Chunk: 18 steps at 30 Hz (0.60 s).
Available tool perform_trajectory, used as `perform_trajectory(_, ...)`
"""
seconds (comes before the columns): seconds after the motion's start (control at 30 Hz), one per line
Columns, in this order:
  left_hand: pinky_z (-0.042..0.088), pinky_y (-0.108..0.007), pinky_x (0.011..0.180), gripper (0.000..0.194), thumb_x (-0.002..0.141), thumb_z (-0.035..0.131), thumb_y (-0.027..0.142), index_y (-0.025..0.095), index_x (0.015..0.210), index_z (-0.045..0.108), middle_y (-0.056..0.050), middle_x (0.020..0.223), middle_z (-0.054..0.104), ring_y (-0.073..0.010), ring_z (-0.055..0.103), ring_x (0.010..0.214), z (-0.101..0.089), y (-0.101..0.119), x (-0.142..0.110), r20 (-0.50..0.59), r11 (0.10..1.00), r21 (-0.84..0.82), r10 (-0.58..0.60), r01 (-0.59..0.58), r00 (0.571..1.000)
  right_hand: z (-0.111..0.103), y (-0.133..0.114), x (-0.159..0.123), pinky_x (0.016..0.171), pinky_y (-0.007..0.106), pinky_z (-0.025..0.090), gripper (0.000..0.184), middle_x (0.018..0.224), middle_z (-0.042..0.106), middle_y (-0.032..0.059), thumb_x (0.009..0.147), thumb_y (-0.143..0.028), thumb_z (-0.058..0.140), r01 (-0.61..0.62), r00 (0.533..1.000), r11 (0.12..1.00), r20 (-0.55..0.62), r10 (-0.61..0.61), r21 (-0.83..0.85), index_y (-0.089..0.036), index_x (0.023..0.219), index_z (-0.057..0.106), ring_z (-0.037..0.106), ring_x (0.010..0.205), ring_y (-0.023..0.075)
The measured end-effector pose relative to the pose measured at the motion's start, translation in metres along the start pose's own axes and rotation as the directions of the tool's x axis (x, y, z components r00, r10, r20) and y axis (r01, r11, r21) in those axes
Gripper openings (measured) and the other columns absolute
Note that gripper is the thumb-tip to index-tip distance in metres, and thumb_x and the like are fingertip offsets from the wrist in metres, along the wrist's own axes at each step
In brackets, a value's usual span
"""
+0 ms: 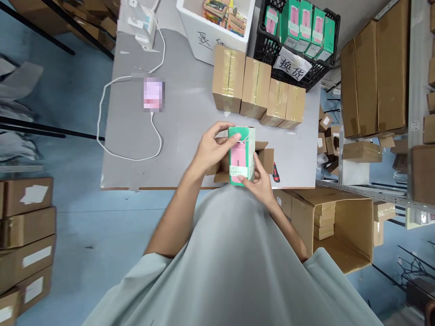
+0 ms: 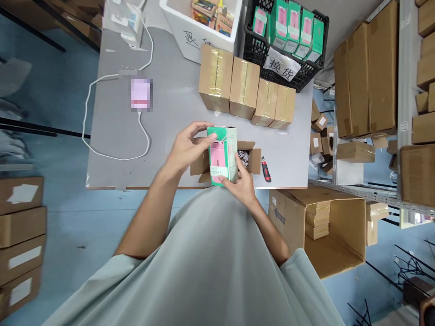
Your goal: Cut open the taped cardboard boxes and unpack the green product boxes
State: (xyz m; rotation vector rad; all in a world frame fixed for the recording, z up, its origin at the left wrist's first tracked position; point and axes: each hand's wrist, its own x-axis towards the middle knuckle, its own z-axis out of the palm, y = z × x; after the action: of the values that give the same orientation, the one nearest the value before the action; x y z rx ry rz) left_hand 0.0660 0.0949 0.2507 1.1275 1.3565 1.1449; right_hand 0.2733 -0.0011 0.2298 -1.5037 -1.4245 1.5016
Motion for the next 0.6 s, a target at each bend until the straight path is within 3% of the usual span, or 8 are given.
perform_trajectory(0.1,0.068,-0.042,0.103,0.057,0.083,0.093,0.065,0.026,0.122,0.077,-0.01,0.14,0.08,-0.0319,0.077,0.128,-0.016,0.001,0.005,0.121,0.998,-0.059,-0.022,0.029,0.992,-0.008,0.005,-0.001,0.109,0.045,0.071,0.127,0.158,0.074,0.0091,0.086,-0.069,0.096,-0.056,0.995,0.963,0.091,0.033,0.262,-0.035,0.189,0.028,0.08,0.13,0.0304)
perform_trajectory(0.23,0.068,-0.044,0.104,0.055,0.077,0.096,0.057,0.024,0.117,0.079,-0.009,0.132,0.083,-0.0317,0.079,0.121,-0.022,0.001,0.007,0.137,0.994,-0.073,-0.071,0.082,0.988,-0.01,0.009,-0.002,0.103,0.046,0.072,0.13,0.147,0.08,0.0091,0.079,-0.069,0.102,-0.096,0.986,0.936,0.164,0.041,0.339,-0.035,0.186,0.036,0.08,0.127,0.0319)
perform_trajectory(0.47,0.069,-0.041,0.092,0.043,0.074,0.093,0.048,0.022,0.107,0.081,-0.008,0.127,0.084,-0.0313,0.079,0.114,-0.013,0.0,0.006,0.07,0.996,-0.034,-0.079,0.082,0.994,-0.01,0.006,-0.001,0.119,0.05,0.065,0.127,0.147,0.081,0.0099,0.083,-0.075,0.096,-0.105,0.984,0.937,0.173,0.049,0.332,-0.031,0.186,0.037,0.077,0.137,0.0332)
perform_trajectory(0.6,0.067,-0.037,0.085,0.041,0.078,0.088,0.045,0.023,0.111,0.079,-0.006,0.124,0.083,-0.0268,0.079,0.105,-0.005,-0.008,0.009,-0.064,0.997,0.026,-0.071,0.073,0.995,-0.013,-0.003,0.001,0.121,0.047,0.065,0.115,0.164,0.07,0.013,0.09,-0.078,0.087,-0.062,0.998,0.987,0.03,0.058,0.148,-0.028,0.184,0.043,0.069,0.15,0.0347)
